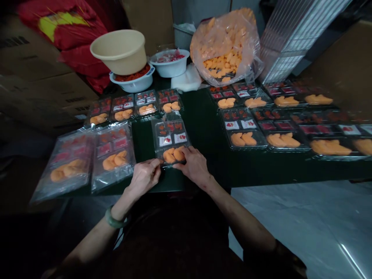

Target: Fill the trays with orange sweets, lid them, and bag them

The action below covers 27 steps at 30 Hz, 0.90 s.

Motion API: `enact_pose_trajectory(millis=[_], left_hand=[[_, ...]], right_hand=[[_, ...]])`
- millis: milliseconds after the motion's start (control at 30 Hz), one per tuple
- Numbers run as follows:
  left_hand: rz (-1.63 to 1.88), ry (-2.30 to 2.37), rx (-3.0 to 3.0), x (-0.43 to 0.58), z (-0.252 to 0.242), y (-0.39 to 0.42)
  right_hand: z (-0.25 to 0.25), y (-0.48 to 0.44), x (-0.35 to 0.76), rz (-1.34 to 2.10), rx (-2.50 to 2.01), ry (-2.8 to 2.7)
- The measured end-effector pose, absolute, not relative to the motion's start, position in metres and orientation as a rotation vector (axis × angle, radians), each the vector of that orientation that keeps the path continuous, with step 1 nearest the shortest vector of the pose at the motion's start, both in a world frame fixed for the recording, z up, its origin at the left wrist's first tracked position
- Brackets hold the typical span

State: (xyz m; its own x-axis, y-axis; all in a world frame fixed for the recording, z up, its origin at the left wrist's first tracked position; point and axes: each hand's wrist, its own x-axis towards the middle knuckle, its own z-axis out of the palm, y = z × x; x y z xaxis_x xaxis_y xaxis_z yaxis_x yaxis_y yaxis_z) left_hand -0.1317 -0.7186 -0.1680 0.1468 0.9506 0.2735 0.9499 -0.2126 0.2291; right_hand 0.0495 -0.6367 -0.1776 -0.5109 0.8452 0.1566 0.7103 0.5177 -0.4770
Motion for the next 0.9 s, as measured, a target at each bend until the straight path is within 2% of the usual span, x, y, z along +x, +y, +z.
enact_pose_trajectory(millis=[233, 367, 567, 767, 900], left_hand=[[0.659, 1.636, 2.31, -0.116, -0.165, -0.733], [0.619, 1.489, 2.359, -0.112, -0.163, -0.728], [0.574, 1.453, 2.468, -0.114, -0.159, -0.717], [0.625, 1.559, 2.603, -0.1, -0.155, -0.721], [0.808, 1.591, 2.472, -0.094, -0.165, -0.734]], right_hand=[[-0.167, -0.699, 0.086, 0.198, -1.413, -2.41], [-0.155, -0.69, 0.1, -0.022, -1.367, -2.522], [-0.16, -0.641, 0.097, 0.396, -0.866, -2.76], [-0.174, -0.639, 0.069, 0.196, -1.162, -2.483], [-0.181, -0.637, 0.054, 0.039, -1.224, -2.45]])
